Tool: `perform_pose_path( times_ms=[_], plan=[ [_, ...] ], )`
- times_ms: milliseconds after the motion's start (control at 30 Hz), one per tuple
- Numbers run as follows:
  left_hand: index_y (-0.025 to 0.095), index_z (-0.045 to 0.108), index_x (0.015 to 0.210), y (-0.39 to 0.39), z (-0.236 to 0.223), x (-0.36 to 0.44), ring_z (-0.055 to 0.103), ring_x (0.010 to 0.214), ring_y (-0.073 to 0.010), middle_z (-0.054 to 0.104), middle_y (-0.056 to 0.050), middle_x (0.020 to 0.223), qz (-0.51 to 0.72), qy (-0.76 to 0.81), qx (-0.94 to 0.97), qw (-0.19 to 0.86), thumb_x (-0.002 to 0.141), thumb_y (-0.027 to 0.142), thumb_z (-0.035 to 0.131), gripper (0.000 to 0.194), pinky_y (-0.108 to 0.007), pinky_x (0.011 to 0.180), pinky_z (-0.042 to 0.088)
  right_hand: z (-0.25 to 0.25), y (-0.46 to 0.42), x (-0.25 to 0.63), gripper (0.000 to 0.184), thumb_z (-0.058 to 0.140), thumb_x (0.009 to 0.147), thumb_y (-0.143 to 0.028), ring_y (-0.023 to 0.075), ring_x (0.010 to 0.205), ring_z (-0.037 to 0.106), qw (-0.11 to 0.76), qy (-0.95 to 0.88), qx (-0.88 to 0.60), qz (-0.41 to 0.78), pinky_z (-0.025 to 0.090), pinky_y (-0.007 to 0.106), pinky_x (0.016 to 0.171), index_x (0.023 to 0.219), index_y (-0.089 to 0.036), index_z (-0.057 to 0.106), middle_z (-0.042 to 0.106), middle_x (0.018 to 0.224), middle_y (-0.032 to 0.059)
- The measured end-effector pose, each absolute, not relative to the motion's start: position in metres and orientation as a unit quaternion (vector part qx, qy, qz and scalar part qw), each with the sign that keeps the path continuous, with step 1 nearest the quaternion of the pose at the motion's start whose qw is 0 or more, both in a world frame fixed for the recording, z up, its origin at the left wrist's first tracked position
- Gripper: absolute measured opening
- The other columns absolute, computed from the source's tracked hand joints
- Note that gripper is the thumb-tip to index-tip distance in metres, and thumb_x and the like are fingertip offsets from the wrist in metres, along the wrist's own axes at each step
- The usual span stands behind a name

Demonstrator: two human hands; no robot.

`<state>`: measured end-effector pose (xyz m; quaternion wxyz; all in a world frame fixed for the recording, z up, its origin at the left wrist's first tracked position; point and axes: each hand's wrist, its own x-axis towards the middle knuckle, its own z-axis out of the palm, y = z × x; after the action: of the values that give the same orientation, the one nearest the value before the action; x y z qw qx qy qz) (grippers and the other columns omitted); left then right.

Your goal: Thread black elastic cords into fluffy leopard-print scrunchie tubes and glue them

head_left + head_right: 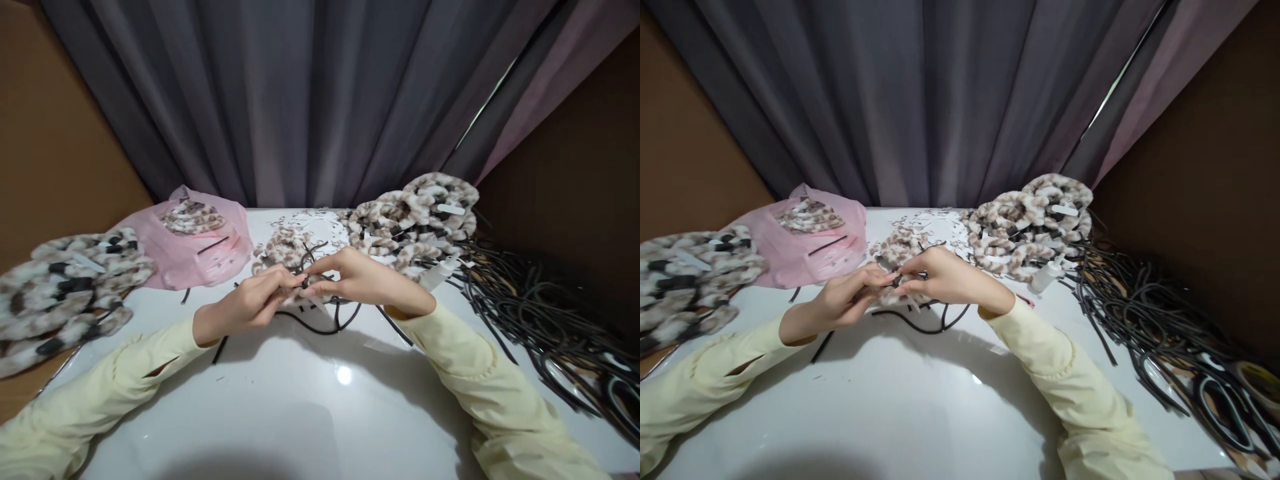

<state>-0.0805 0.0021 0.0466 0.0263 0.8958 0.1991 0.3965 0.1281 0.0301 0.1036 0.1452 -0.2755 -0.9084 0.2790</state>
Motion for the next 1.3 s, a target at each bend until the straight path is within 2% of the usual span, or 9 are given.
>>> perform_pose_path(
  times_ms=[233, 333, 433, 667, 833, 900, 1000, 1167, 1300],
  plan=[
    [0.015, 0.049, 0.095, -0.003, 0.051, -0.075, 0.055, 0.065, -0.0111, 0.055, -0.003, 0.077, 0.391, 0.298, 0.869, 0.057, 0.085, 0.013, 0.049, 0.010, -0.021, 0.058, 0.045, 0.094, 0.024, 0.120, 0.014, 0.052, 0.079, -0.013, 0.0078, 0.052, 0.040, 0.207, -0.902, -0.319, 0.206, 0.026, 0.020, 0.052, 0.070, -0.011, 0.063, 0.052, 0.054, -0.0023],
    [0.016, 0.048, 0.090, -0.003, 0.049, -0.068, 0.054, 0.065, -0.0110, 0.056, -0.003, 0.078, 0.408, 0.340, 0.848, 0.009, 0.084, 0.020, 0.055, 0.010, -0.021, 0.058, 0.043, 0.090, 0.017, 0.115, 0.015, 0.050, 0.076, -0.008, 0.0074, 0.049, 0.037, 0.223, -0.896, -0.350, 0.159, 0.024, 0.021, 0.051, 0.064, -0.013, 0.058, 0.047, 0.052, -0.0030],
    [0.018, 0.046, 0.081, 0.000, 0.046, -0.060, 0.053, 0.064, -0.0108, 0.055, 0.000, 0.072, 0.431, 0.363, 0.826, -0.038, 0.086, 0.016, 0.050, 0.007, -0.021, 0.059, 0.042, 0.084, 0.015, 0.110, 0.018, 0.047, 0.077, -0.009, 0.0084, 0.049, 0.036, 0.241, -0.895, -0.358, 0.111, 0.024, 0.022, 0.052, 0.061, -0.015, 0.053, 0.043, 0.052, -0.0031],
    [0.017, 0.050, 0.080, 0.010, 0.051, -0.046, 0.053, 0.066, -0.0127, 0.055, 0.000, 0.071, 0.446, 0.411, 0.794, -0.047, 0.088, 0.016, 0.042, 0.011, -0.023, 0.060, 0.040, 0.069, 0.025, 0.108, 0.021, 0.038, 0.089, -0.012, 0.0156, 0.066, 0.049, 0.288, -0.898, -0.331, 0.015, 0.035, 0.028, 0.071, 0.089, -0.011, 0.058, 0.058, 0.072, 0.0056],
    [0.017, 0.055, 0.080, 0.024, 0.052, -0.047, 0.049, 0.059, -0.0117, 0.055, 0.002, 0.065, 0.425, 0.488, 0.752, 0.129, 0.085, 0.024, 0.046, 0.012, -0.023, 0.060, 0.037, 0.063, 0.034, 0.104, 0.028, 0.040, 0.087, -0.010, 0.0221, 0.084, 0.049, 0.305, -0.884, -0.352, -0.041, 0.038, 0.033, 0.073, 0.112, -0.009, 0.051, 0.058, 0.096, 0.0133],
    [0.017, 0.054, 0.072, 0.031, 0.050, -0.048, 0.047, 0.057, -0.0116, 0.052, 0.003, 0.060, 0.429, 0.509, 0.713, 0.222, 0.083, 0.028, 0.048, 0.017, -0.023, 0.058, 0.036, 0.061, 0.031, 0.101, 0.029, 0.040, 0.086, -0.008, 0.0257, 0.096, 0.044, 0.320, -0.867, -0.373, -0.087, 0.037, 0.036, 0.078, 0.112, -0.008, 0.051, 0.053, 0.108, 0.0167],
    [0.016, 0.049, 0.063, 0.040, 0.045, -0.051, 0.043, 0.052, -0.0103, 0.047, 0.004, 0.055, 0.448, 0.509, 0.640, 0.361, 0.078, 0.034, 0.052, 0.023, -0.023, 0.053, 0.034, 0.055, 0.023, 0.096, 0.027, 0.037, 0.083, -0.003, 0.0273, 0.096, 0.042, 0.285, -0.876, -0.369, -0.127, 0.037, 0.038, 0.079, 0.101, -0.008, 0.056, 0.055, 0.103, 0.0168],
    [0.016, 0.045, 0.059, 0.049, 0.042, -0.057, 0.042, 0.049, -0.0084, 0.045, 0.003, 0.055, 0.498, 0.474, 0.549, 0.475, 0.072, 0.038, 0.059, 0.029, -0.021, 0.049, 0.033, 0.042, 0.022, 0.092, 0.024, 0.042, 0.077, -0.002, 0.0248, 0.089, 0.046, 0.244, -0.877, -0.415, -0.001, 0.039, 0.035, 0.074, 0.095, -0.010, 0.057, 0.058, 0.089, 0.0125],
    [0.017, 0.044, 0.060, 0.050, 0.043, -0.058, 0.040, 0.046, -0.0080, 0.044, 0.004, 0.053, 0.510, 0.479, 0.542, 0.465, 0.074, 0.040, 0.058, 0.030, -0.021, 0.047, 0.031, 0.039, 0.034, 0.087, 0.024, 0.048, 0.080, -0.017, 0.0170, 0.077, 0.053, 0.277, -0.799, -0.396, 0.357, 0.042, 0.028, 0.065, 0.104, -0.012, 0.049, 0.058, 0.089, 0.0085]
  ],
)
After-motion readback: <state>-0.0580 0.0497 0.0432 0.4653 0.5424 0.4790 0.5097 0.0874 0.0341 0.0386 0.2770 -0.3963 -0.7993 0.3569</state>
